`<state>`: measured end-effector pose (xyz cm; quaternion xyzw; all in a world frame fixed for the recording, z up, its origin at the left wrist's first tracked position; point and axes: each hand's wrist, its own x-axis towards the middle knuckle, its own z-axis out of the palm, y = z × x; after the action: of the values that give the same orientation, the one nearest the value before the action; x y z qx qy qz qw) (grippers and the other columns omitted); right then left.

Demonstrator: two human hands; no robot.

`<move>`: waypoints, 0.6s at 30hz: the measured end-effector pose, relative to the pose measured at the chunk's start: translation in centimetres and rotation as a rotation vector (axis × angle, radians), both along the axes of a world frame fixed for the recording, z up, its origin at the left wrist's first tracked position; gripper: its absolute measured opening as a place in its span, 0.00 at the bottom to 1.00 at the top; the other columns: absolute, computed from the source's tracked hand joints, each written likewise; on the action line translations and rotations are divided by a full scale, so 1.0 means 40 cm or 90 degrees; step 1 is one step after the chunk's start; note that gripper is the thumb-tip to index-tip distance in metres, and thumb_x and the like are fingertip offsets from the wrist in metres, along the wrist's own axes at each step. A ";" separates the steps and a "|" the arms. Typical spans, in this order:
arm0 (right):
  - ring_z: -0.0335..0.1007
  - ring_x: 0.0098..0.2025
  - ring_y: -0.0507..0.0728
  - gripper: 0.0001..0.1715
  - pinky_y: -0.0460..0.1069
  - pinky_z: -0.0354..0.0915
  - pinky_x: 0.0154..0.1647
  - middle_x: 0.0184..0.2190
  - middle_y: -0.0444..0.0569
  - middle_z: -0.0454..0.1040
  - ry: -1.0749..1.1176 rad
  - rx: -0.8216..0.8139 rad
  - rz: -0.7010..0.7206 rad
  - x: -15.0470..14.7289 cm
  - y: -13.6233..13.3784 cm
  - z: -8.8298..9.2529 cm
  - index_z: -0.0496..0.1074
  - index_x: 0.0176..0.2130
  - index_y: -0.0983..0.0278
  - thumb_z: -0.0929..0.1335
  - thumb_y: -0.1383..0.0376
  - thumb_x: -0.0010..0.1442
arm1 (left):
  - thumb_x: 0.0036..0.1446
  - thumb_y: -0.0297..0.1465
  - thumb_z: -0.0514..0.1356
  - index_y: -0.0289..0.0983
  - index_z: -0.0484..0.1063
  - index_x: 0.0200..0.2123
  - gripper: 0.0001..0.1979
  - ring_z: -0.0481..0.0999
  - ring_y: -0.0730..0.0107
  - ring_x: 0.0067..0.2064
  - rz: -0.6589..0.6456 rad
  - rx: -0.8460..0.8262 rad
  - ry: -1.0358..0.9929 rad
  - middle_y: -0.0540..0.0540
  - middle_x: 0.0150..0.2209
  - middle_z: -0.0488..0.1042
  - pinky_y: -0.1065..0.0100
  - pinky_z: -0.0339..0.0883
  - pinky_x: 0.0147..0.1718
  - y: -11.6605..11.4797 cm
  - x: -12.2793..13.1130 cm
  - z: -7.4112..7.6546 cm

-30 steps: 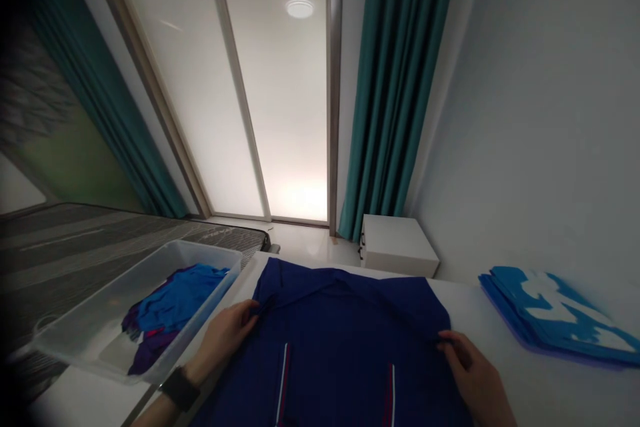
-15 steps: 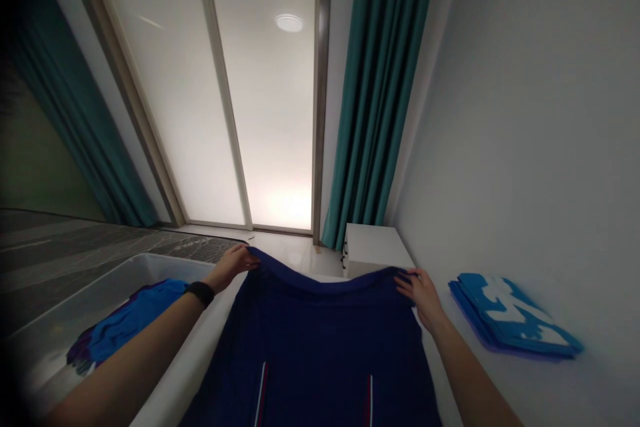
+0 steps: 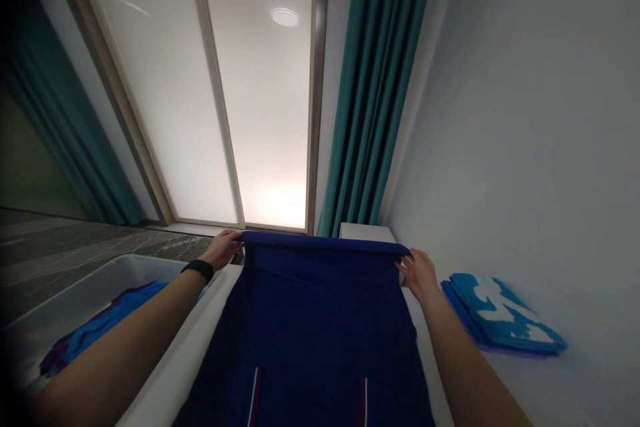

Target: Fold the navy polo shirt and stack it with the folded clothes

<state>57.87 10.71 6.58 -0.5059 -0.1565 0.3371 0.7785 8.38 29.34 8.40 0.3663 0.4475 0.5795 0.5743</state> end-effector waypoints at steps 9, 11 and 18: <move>0.74 0.33 0.53 0.13 0.55 0.75 0.36 0.30 0.38 0.73 0.004 0.043 -0.018 -0.008 -0.024 -0.004 0.61 0.32 0.59 0.70 0.66 0.47 | 0.42 0.28 0.66 0.37 0.64 0.29 0.13 0.75 0.75 0.28 -0.020 0.070 0.025 0.54 0.26 0.71 0.68 0.73 0.36 0.041 0.037 0.018; 0.74 0.32 0.53 0.13 0.55 0.76 0.35 0.30 0.38 0.73 0.000 0.029 -0.019 -0.013 -0.029 -0.013 0.61 0.32 0.59 0.69 0.65 0.47 | 0.42 0.28 0.66 0.37 0.63 0.29 0.13 0.74 0.76 0.28 -0.011 0.067 0.045 0.54 0.25 0.70 0.69 0.73 0.36 0.038 0.045 0.009; 0.76 0.30 0.56 0.15 0.53 0.77 0.31 0.26 0.42 0.74 -0.063 -0.080 -0.013 -0.050 -0.084 -0.072 0.63 0.32 0.60 0.72 0.63 0.46 | 0.43 0.27 0.64 0.36 0.66 0.29 0.10 0.75 0.71 0.26 0.000 0.019 0.171 0.51 0.24 0.71 0.67 0.74 0.27 -0.042 0.020 -0.025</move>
<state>55.88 7.34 3.70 -0.5712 -0.1685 0.3131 0.7398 9.18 27.64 7.38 0.4489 0.5121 0.5317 0.5035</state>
